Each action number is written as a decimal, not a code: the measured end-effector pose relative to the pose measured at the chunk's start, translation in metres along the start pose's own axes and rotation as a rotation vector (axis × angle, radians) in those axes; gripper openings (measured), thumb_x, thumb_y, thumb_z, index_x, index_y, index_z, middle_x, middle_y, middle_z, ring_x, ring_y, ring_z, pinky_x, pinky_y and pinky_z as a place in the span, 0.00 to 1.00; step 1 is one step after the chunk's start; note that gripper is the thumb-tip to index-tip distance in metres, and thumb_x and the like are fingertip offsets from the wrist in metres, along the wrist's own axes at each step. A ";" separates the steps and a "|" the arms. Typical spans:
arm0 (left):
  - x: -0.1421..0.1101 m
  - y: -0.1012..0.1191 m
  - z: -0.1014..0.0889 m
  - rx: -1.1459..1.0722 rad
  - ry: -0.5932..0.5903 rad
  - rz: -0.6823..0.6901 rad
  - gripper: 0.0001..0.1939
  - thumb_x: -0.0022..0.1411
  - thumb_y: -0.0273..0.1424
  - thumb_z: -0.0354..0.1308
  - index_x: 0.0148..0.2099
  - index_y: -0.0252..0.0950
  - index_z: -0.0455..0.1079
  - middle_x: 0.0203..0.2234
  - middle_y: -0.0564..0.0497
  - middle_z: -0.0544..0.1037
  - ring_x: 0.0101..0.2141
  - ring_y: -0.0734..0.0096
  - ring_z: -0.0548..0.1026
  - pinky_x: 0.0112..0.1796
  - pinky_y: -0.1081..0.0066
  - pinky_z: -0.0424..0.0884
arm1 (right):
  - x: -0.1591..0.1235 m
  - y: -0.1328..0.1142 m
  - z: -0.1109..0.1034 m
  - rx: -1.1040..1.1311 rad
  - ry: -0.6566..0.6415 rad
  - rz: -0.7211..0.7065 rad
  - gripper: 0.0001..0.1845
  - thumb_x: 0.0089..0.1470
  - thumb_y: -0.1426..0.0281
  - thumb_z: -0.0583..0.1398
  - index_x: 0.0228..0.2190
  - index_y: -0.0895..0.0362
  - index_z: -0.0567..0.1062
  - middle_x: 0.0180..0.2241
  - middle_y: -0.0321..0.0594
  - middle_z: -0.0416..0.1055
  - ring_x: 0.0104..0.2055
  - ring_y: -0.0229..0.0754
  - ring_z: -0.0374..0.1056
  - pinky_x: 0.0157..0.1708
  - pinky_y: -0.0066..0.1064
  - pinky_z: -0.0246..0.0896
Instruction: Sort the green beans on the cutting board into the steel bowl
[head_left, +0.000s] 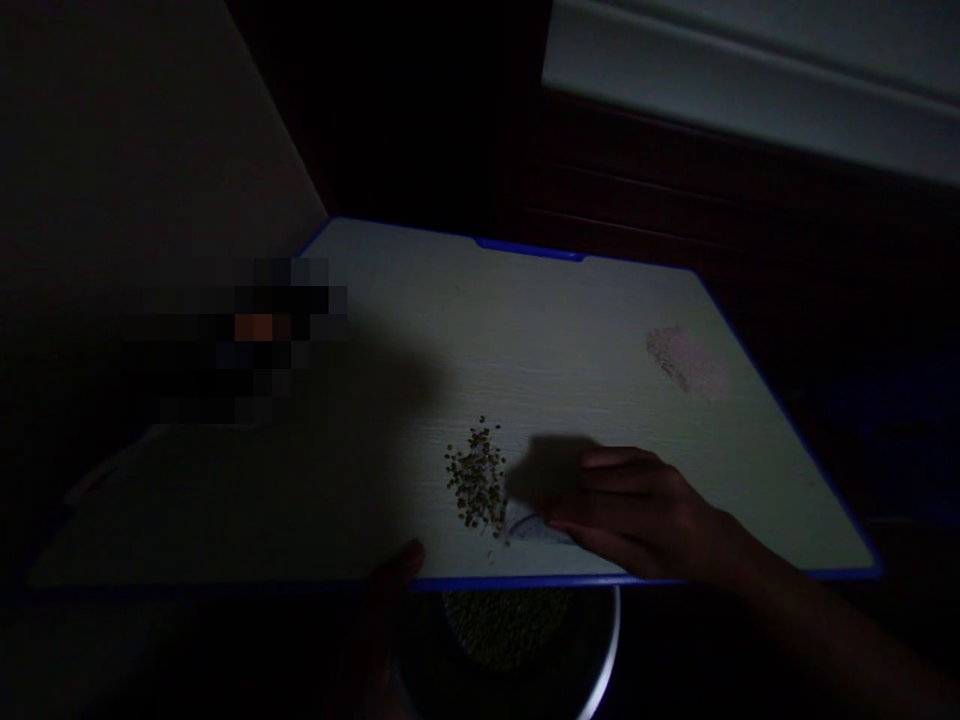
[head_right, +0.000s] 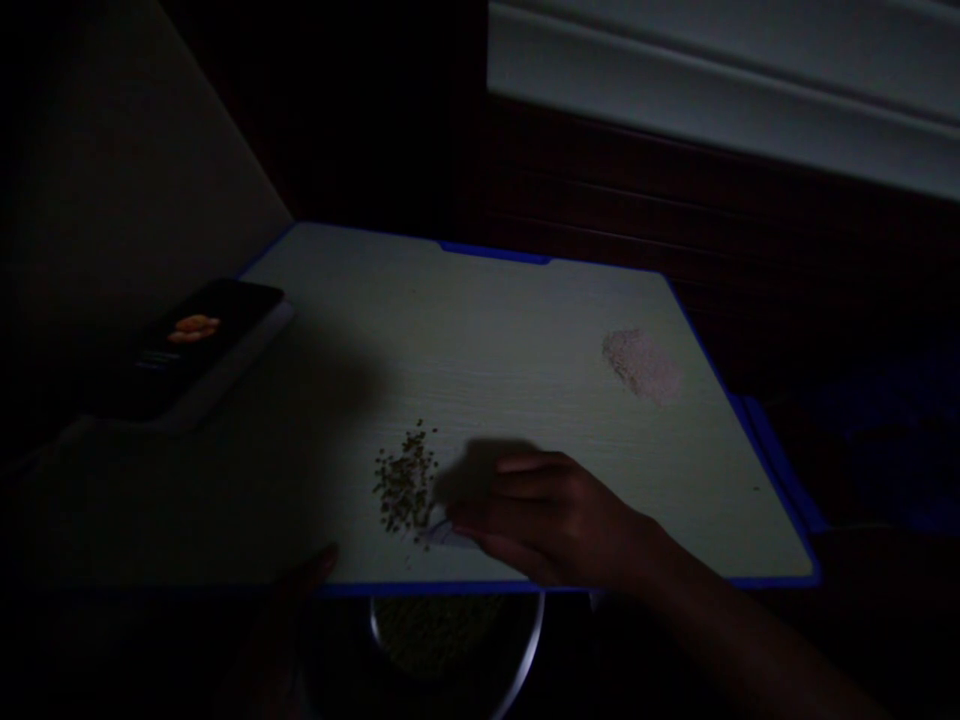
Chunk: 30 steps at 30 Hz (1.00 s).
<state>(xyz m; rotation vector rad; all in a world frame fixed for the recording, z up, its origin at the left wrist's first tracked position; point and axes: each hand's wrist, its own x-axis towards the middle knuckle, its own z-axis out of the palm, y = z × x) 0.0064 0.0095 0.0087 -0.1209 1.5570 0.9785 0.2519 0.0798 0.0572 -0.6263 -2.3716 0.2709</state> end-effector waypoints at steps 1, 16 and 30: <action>-0.001 0.001 0.001 -0.001 -0.014 -0.024 0.27 0.54 0.44 0.69 0.55 0.41 0.76 0.43 0.46 0.87 0.59 0.42 0.74 0.63 0.44 0.62 | 0.001 -0.001 0.000 0.012 0.000 -0.009 0.09 0.66 0.74 0.59 0.45 0.61 0.79 0.35 0.41 0.84 0.32 0.37 0.77 0.37 0.32 0.74; 0.005 -0.005 -0.003 -0.056 0.002 -0.057 0.22 0.58 0.38 0.65 0.55 0.43 0.75 0.39 0.48 0.87 0.63 0.46 0.69 0.65 0.46 0.57 | 0.005 -0.002 -0.001 0.029 -0.013 -0.017 0.09 0.65 0.75 0.59 0.45 0.64 0.79 0.34 0.42 0.83 0.30 0.39 0.71 0.30 0.34 0.69; 0.002 0.002 -0.002 -0.005 0.066 0.026 0.13 0.55 0.34 0.67 0.44 0.44 0.76 0.38 0.49 0.87 0.61 0.44 0.72 0.64 0.44 0.60 | 0.006 -0.003 -0.002 0.075 -0.025 -0.027 0.08 0.66 0.75 0.59 0.43 0.62 0.79 0.34 0.42 0.83 0.30 0.37 0.71 0.31 0.32 0.69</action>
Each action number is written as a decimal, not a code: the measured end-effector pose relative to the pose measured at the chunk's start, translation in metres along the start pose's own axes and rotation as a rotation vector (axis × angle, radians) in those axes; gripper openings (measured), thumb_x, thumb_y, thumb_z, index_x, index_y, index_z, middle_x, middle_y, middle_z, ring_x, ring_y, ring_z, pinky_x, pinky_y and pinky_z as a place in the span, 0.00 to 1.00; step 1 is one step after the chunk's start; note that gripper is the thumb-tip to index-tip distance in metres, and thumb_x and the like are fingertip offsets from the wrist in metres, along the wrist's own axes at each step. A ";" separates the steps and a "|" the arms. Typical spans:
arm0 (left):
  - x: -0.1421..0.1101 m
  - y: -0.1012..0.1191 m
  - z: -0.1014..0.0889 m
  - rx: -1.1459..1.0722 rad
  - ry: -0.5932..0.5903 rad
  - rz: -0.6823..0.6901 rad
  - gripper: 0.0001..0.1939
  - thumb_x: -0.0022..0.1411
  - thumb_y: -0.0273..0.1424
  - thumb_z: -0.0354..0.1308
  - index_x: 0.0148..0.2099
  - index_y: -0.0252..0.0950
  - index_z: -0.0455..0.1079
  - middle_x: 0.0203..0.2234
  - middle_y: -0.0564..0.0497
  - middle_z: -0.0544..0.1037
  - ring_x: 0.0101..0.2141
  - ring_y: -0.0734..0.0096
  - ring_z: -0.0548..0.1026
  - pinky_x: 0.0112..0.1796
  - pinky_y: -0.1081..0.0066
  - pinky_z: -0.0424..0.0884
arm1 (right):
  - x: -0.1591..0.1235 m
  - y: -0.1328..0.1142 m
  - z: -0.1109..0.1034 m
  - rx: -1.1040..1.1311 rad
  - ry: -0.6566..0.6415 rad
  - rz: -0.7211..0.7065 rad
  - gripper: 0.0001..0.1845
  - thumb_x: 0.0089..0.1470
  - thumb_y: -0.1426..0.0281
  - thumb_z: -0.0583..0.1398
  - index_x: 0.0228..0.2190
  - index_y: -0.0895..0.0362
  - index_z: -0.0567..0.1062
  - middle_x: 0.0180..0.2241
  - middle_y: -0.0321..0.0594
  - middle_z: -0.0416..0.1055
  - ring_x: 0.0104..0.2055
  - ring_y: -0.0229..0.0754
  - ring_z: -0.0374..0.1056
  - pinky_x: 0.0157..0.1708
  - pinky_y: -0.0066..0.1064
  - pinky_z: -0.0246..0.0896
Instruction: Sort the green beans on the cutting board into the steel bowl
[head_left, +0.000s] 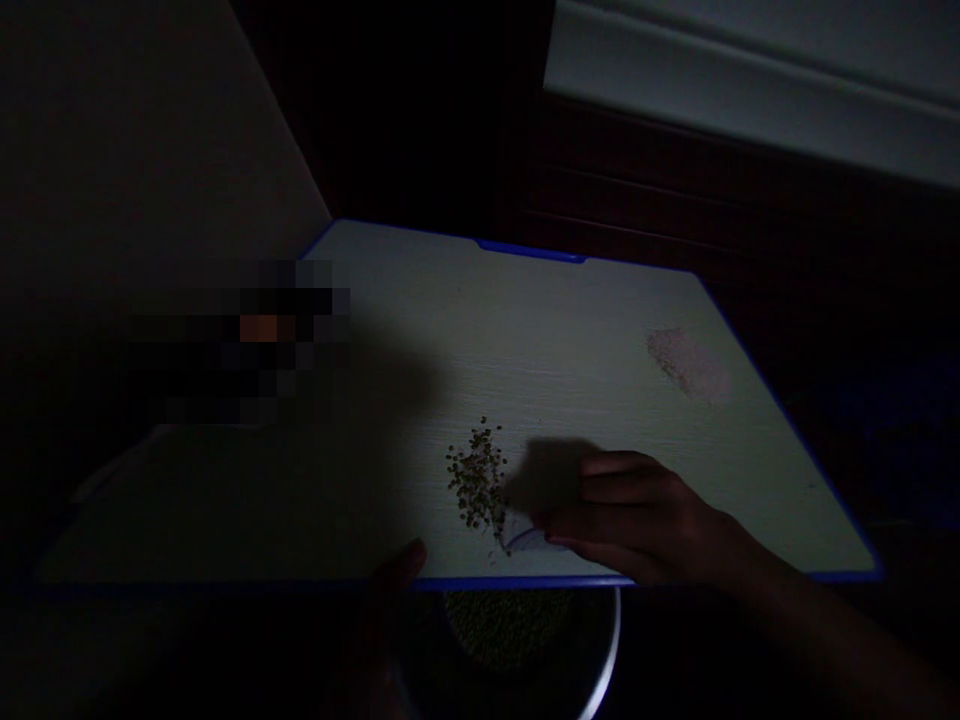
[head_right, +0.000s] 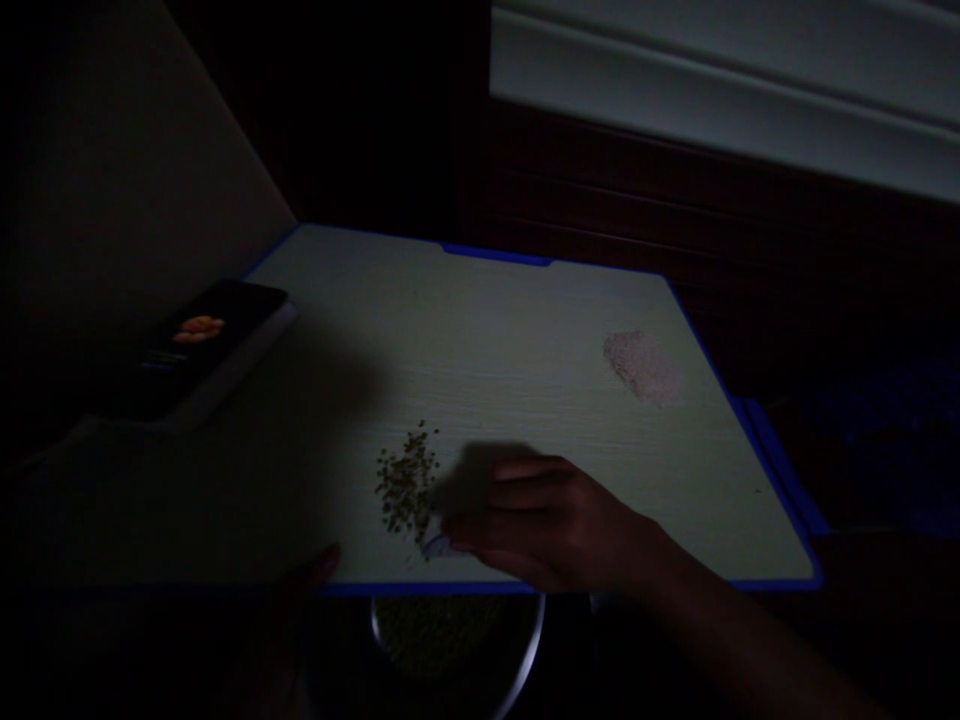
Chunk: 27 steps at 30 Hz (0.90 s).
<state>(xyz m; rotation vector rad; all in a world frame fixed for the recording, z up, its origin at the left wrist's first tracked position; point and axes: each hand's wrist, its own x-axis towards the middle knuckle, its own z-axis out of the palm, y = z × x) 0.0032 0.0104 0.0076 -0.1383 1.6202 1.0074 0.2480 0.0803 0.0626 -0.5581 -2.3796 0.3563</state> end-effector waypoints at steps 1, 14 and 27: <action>-0.002 0.002 0.002 0.005 -0.002 -0.016 0.13 0.56 0.35 0.67 0.44 0.43 0.77 0.37 0.48 0.87 0.60 0.43 0.73 0.63 0.43 0.61 | 0.000 -0.001 0.000 -0.005 0.000 0.005 0.09 0.66 0.74 0.59 0.43 0.62 0.79 0.33 0.41 0.83 0.30 0.37 0.71 0.31 0.32 0.69; -0.004 0.002 0.009 -0.014 -0.013 -0.044 0.15 0.53 0.39 0.69 0.43 0.44 0.78 0.37 0.48 0.87 0.61 0.43 0.72 0.63 0.44 0.62 | -0.001 0.000 0.001 -0.005 0.009 -0.005 0.08 0.63 0.77 0.62 0.44 0.64 0.79 0.34 0.42 0.83 0.31 0.37 0.71 0.32 0.31 0.69; 0.002 -0.007 -0.002 -0.016 -0.131 -0.064 0.21 0.52 0.41 0.69 0.48 0.43 0.77 0.41 0.47 0.87 0.65 0.44 0.66 0.64 0.46 0.61 | 0.002 -0.002 0.000 0.088 -0.043 -0.048 0.11 0.68 0.73 0.56 0.41 0.63 0.79 0.27 0.39 0.78 0.28 0.35 0.69 0.33 0.30 0.67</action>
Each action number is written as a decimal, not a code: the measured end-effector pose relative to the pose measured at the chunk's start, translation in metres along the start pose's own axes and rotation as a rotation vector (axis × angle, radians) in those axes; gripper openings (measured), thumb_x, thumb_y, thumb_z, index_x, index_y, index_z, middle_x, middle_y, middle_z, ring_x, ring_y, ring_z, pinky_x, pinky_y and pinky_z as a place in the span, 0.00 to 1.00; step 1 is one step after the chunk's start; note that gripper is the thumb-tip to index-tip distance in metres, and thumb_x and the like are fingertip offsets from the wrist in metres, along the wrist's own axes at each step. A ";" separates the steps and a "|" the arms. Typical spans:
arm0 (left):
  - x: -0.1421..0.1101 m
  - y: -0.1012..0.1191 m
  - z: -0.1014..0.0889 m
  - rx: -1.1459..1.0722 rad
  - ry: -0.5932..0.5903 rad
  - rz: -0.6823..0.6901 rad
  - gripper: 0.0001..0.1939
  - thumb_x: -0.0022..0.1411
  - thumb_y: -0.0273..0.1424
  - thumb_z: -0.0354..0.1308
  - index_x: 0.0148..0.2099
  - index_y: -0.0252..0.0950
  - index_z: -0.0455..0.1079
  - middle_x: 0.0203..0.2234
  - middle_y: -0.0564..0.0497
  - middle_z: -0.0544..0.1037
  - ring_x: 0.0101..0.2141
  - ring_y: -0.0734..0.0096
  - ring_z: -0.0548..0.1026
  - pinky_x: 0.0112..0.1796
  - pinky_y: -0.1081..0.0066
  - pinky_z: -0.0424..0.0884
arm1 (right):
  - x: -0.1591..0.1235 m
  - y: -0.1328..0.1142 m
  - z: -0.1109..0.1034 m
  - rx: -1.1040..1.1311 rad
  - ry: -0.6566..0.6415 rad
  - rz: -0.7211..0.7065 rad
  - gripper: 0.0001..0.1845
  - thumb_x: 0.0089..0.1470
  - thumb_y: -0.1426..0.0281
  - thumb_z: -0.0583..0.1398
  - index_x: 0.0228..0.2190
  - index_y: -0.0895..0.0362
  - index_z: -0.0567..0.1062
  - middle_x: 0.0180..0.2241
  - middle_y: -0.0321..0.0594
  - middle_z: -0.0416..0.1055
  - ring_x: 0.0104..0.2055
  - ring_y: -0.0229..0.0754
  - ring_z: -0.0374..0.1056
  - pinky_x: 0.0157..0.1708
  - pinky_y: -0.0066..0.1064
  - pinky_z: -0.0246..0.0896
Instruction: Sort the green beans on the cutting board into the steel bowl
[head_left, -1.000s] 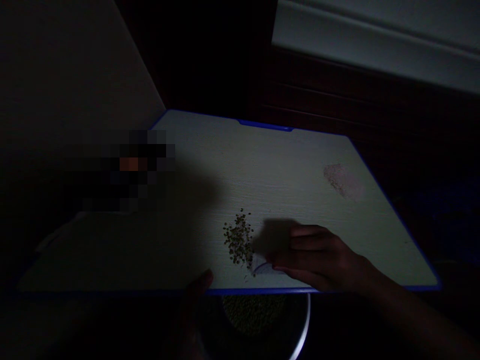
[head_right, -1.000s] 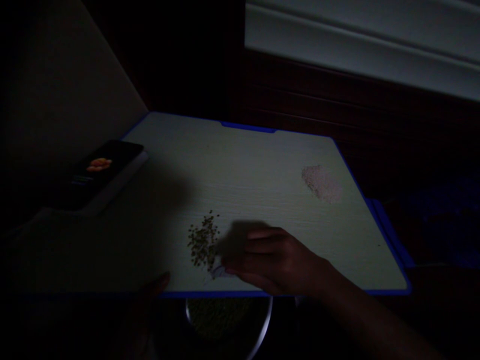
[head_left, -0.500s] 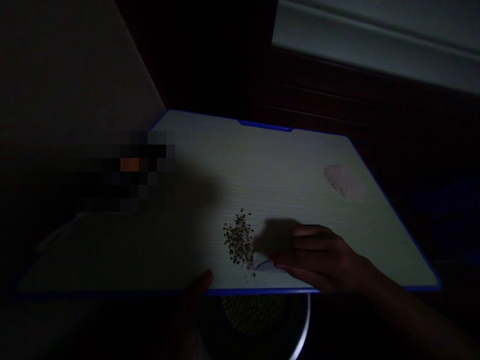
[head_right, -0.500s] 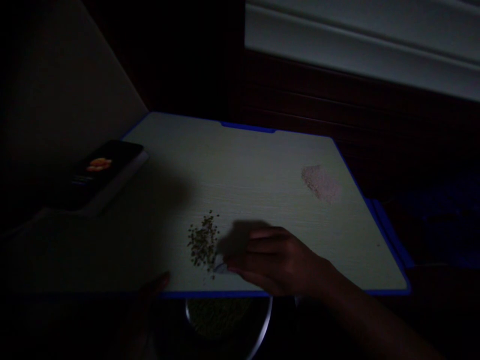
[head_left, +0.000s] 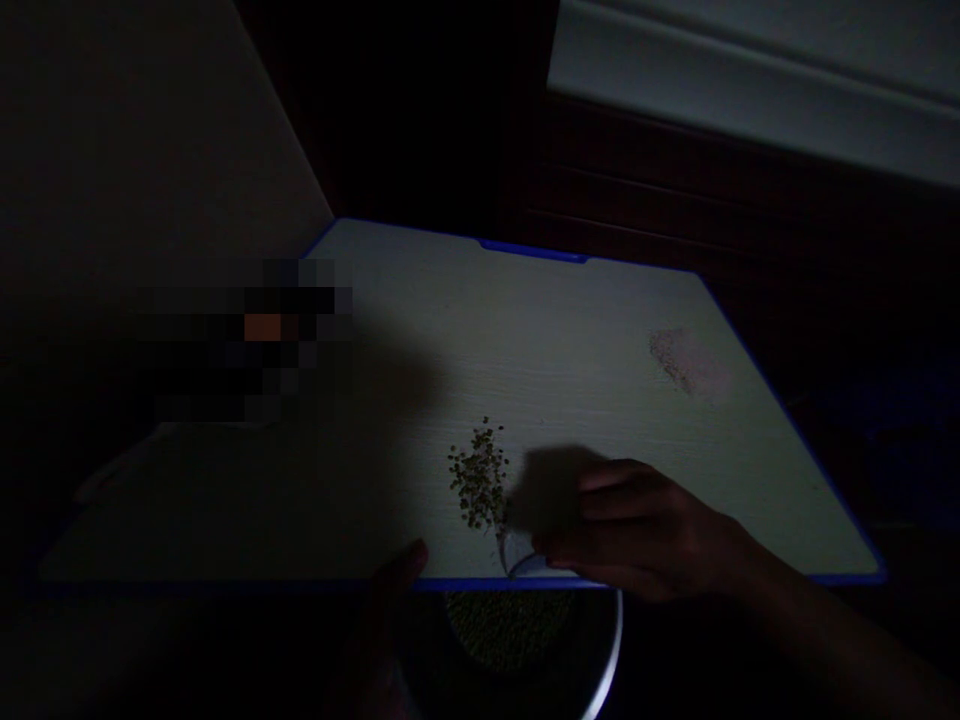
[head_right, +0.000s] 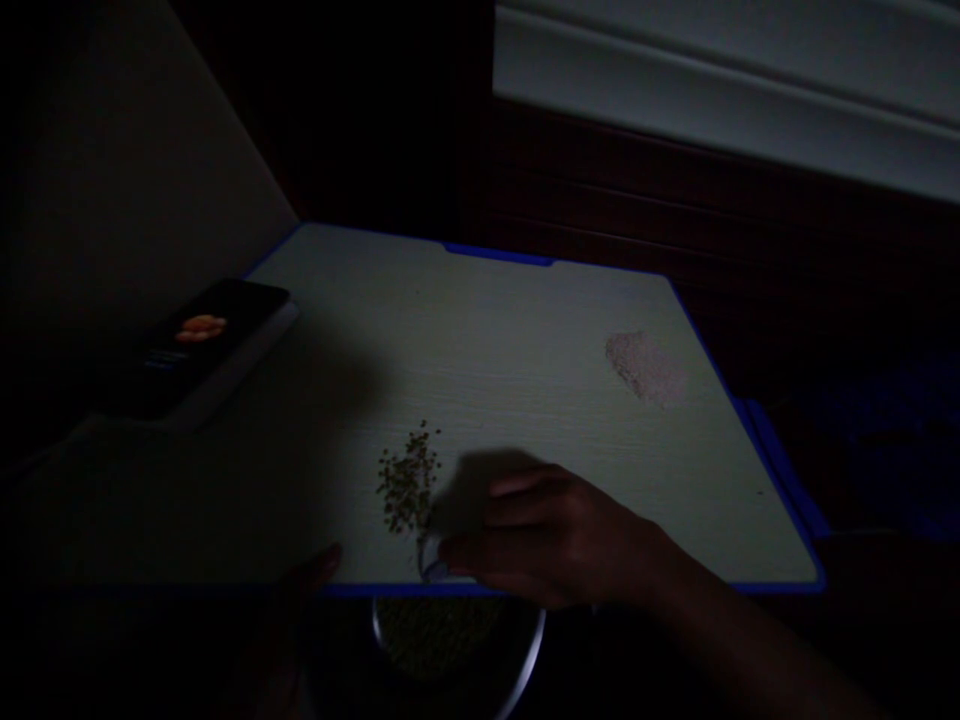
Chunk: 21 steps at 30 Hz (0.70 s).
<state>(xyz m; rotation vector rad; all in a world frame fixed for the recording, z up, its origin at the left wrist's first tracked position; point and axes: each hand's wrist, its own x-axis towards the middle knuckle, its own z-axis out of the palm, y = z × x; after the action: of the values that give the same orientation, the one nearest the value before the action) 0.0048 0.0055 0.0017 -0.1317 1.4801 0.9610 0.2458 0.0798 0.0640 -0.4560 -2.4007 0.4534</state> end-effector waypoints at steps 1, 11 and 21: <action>0.000 0.000 0.001 -0.018 -0.041 -0.021 0.23 0.53 0.43 0.68 0.50 0.42 0.77 0.42 0.46 0.87 0.63 0.42 0.69 0.63 0.45 0.62 | 0.000 0.000 0.000 0.011 -0.007 -0.001 0.10 0.68 0.74 0.57 0.41 0.63 0.79 0.26 0.38 0.77 0.27 0.35 0.68 0.32 0.30 0.67; -0.007 0.008 0.006 -0.011 0.033 -0.043 0.21 0.53 0.39 0.68 0.50 0.43 0.76 0.38 0.47 0.87 0.62 0.42 0.70 0.62 0.44 0.63 | -0.003 -0.006 -0.001 -0.108 0.006 0.023 0.11 0.68 0.73 0.56 0.43 0.62 0.79 0.26 0.38 0.77 0.27 0.36 0.68 0.32 0.31 0.68; -0.003 0.003 0.006 -0.047 -0.083 -0.093 0.18 0.52 0.42 0.67 0.45 0.43 0.78 0.40 0.45 0.87 0.62 0.41 0.70 0.61 0.46 0.66 | 0.002 -0.006 -0.001 -0.245 0.036 0.091 0.11 0.68 0.75 0.56 0.44 0.63 0.78 0.34 0.42 0.82 0.32 0.38 0.74 0.36 0.32 0.72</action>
<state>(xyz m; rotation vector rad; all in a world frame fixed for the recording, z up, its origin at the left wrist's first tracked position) 0.0081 0.0095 0.0071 -0.1908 1.3646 0.9154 0.2435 0.0756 0.0680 -0.6779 -2.4174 0.1880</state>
